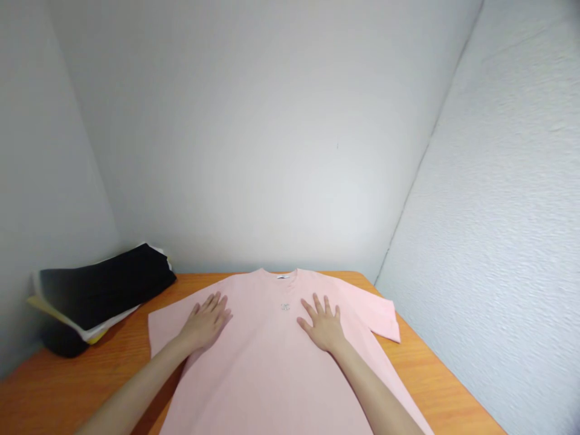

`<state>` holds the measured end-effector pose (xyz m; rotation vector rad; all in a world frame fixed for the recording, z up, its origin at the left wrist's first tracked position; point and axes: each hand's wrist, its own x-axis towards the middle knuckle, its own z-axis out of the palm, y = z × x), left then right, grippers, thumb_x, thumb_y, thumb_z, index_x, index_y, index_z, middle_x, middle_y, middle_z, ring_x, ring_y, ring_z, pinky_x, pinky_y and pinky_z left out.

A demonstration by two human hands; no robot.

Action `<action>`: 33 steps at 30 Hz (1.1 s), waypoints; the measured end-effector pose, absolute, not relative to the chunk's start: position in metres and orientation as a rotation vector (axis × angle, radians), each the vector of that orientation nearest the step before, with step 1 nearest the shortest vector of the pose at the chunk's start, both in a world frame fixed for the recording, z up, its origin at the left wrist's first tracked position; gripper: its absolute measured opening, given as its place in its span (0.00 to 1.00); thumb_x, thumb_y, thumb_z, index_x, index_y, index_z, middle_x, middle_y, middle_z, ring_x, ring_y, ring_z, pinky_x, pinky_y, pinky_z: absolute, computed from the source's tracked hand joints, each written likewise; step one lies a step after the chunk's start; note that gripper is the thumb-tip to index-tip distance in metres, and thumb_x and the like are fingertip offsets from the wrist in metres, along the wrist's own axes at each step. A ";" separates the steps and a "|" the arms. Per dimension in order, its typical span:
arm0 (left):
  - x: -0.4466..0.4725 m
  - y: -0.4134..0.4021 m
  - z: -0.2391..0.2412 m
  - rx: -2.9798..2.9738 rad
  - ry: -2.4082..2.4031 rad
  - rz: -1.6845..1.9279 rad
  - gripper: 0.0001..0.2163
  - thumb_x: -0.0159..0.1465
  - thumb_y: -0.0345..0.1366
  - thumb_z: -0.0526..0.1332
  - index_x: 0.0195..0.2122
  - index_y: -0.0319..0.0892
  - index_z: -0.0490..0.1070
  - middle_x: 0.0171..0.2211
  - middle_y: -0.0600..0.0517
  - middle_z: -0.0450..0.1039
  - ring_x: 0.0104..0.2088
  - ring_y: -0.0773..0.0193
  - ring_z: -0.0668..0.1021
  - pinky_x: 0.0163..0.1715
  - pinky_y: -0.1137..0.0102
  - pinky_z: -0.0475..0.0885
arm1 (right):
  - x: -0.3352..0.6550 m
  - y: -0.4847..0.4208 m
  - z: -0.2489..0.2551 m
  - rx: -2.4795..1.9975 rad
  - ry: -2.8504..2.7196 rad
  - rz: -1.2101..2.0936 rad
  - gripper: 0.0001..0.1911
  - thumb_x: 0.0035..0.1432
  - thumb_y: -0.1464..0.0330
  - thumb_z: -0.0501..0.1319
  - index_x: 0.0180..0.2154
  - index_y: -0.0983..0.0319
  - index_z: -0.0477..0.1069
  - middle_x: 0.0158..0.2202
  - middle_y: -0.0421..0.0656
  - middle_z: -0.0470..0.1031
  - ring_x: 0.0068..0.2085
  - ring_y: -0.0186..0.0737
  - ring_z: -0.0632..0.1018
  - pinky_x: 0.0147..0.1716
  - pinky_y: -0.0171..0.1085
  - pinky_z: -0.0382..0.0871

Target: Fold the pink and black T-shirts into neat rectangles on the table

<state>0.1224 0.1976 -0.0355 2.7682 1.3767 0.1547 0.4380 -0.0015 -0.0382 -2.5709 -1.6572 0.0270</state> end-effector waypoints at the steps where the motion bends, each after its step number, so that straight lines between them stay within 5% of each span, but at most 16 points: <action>1: 0.125 0.194 -0.040 2.741 1.395 0.145 0.30 0.68 0.52 0.42 0.67 0.44 0.50 0.69 0.46 0.43 0.68 0.52 0.51 0.64 0.49 0.51 | 0.439 -0.002 -0.038 -2.567 -1.658 0.036 0.35 0.62 0.40 0.39 0.67 0.43 0.43 0.71 0.40 0.33 0.68 0.61 0.36 0.60 0.67 0.30; 7: 0.111 0.216 -0.043 2.658 1.480 0.130 0.29 0.67 0.54 0.42 0.67 0.50 0.48 0.70 0.46 0.41 0.69 0.51 0.48 0.64 0.45 0.47 | 0.479 0.001 -0.035 -2.530 -1.698 0.096 0.39 0.64 0.42 0.36 0.68 0.56 0.44 0.70 0.43 0.39 0.69 0.49 0.42 0.64 0.53 0.38; 10: 0.106 0.229 -0.044 2.655 1.497 0.133 0.29 0.66 0.54 0.42 0.67 0.52 0.47 0.70 0.47 0.40 0.69 0.52 0.48 0.64 0.46 0.47 | 0.510 0.004 -0.039 -2.600 -1.603 0.039 0.38 0.66 0.45 0.38 0.68 0.60 0.44 0.70 0.47 0.39 0.69 0.50 0.41 0.64 0.54 0.37; 24: 0.112 0.239 -0.048 2.715 1.522 0.152 0.26 0.68 0.51 0.41 0.67 0.53 0.48 0.70 0.49 0.43 0.69 0.54 0.50 0.64 0.48 0.49 | 0.533 0.015 -0.057 -2.649 -1.598 -0.075 0.36 0.66 0.46 0.39 0.68 0.56 0.43 0.70 0.42 0.38 0.69 0.49 0.42 0.65 0.53 0.38; 30: 0.138 0.198 -0.020 2.757 1.636 0.265 0.26 0.68 0.37 0.43 0.65 0.33 0.54 0.68 0.34 0.47 0.69 0.46 0.47 0.64 0.45 0.35 | 0.503 0.007 -0.018 -2.623 -1.646 -0.171 0.34 0.68 0.53 0.44 0.67 0.67 0.49 0.69 0.51 0.41 0.69 0.51 0.38 0.65 0.54 0.27; 33: 0.163 0.149 -0.009 2.849 1.458 0.348 0.26 0.68 0.38 0.42 0.67 0.34 0.50 0.70 0.40 0.40 0.69 0.51 0.42 0.66 0.50 0.31 | 0.453 0.002 -0.004 -2.549 -1.726 -0.234 0.36 0.67 0.55 0.45 0.67 0.71 0.45 0.70 0.51 0.34 0.69 0.48 0.33 0.65 0.49 0.23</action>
